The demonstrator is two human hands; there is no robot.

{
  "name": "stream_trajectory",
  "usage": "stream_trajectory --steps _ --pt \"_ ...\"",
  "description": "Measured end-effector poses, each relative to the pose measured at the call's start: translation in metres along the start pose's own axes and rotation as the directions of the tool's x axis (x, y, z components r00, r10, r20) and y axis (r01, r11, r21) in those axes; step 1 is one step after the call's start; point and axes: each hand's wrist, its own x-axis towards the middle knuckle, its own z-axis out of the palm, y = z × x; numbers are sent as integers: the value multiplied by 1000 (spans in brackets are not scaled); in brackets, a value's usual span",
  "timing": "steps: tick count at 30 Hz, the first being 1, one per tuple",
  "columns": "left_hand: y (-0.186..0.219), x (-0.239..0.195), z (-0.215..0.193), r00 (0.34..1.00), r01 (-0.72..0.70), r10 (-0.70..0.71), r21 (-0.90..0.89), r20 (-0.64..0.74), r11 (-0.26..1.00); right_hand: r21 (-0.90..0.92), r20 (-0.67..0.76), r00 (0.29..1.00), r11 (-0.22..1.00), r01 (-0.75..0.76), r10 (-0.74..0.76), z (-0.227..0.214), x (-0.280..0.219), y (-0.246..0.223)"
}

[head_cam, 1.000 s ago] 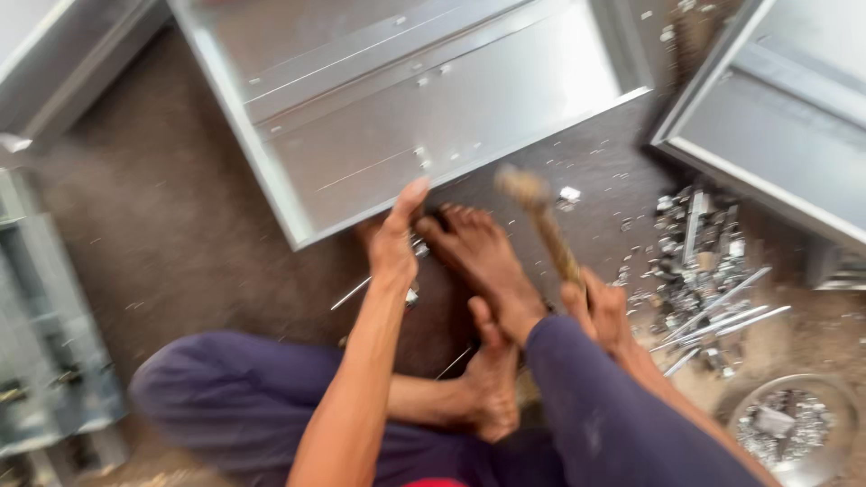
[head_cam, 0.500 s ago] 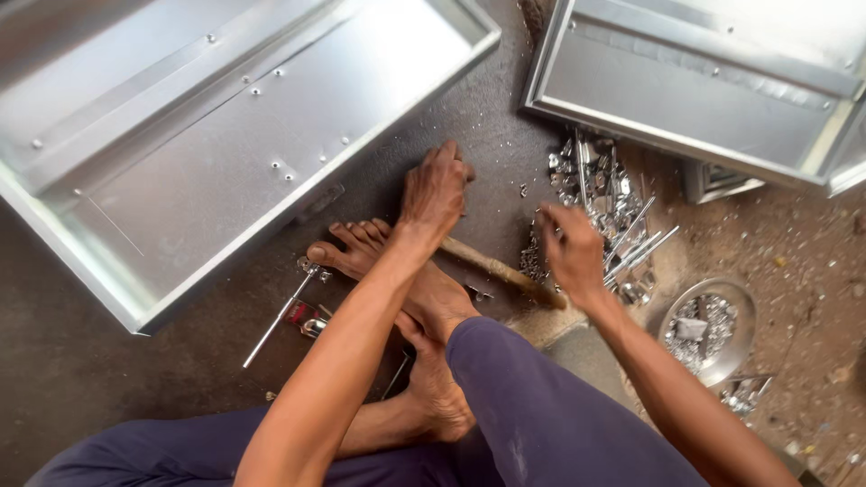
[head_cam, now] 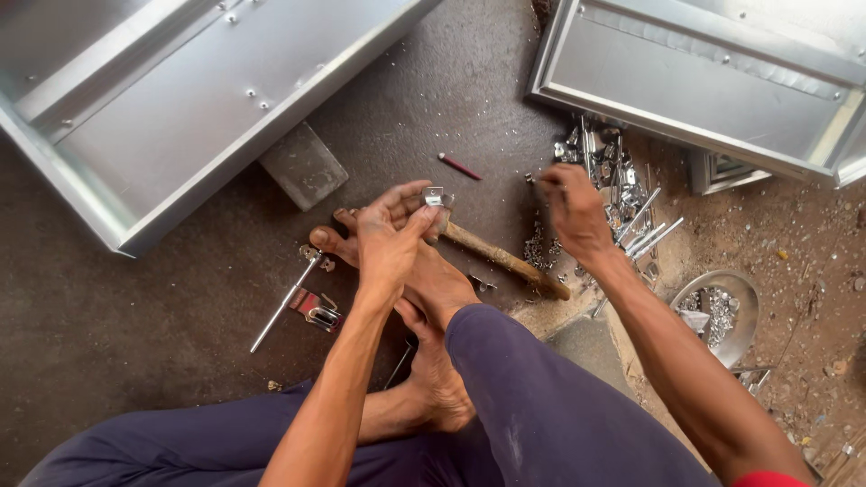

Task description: The person attaches metal hardware, including a latch and a sliding rod, to a flat metal panel and assembles a metal tray by hammering components into place.

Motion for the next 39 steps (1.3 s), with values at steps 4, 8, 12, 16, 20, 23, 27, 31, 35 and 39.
stream_trajectory --steps 4,8,12,16,20,23,27,31,35,39 --pt "-1 -6 -8 999 -2 2 -4 -43 1000 76 267 960 991 -114 90 -13 -18 -5" --pt "-9 -8 0 996 11 -18 -79 -85 997 -51 249 966 997 -54 65 -19 -25 -21" --pt "-4 -10 5 991 52 -77 -215 -111 975 166 139 964 954 -249 227 -24 9 -76" --pt "-4 -13 12 993 2 -40 -328 -110 945 517 300 893 729 -448 336 -24 38 -147" --pt "-2 -16 12 993 27 -71 -402 -95 915 645 168 950 699 -308 263 -17 57 -182" --pt "-2 -20 3 990 24 -74 -378 -118 926 633 207 948 706 -317 240 -13 61 -187" --pt "-4 -30 1 981 11 -53 -219 -186 976 652 320 863 569 -500 392 -22 56 -177" --pt "8 -39 -3 957 -188 229 220 -179 957 745 352 888 486 -457 295 -25 66 -179" --pt "20 -44 0 913 -305 393 462 -106 833 581 170 984 801 -145 54 -27 71 -183" --pt "34 -48 -2 896 -344 437 497 -80 797 517 85 996 856 -15 -33 -25 71 -193"
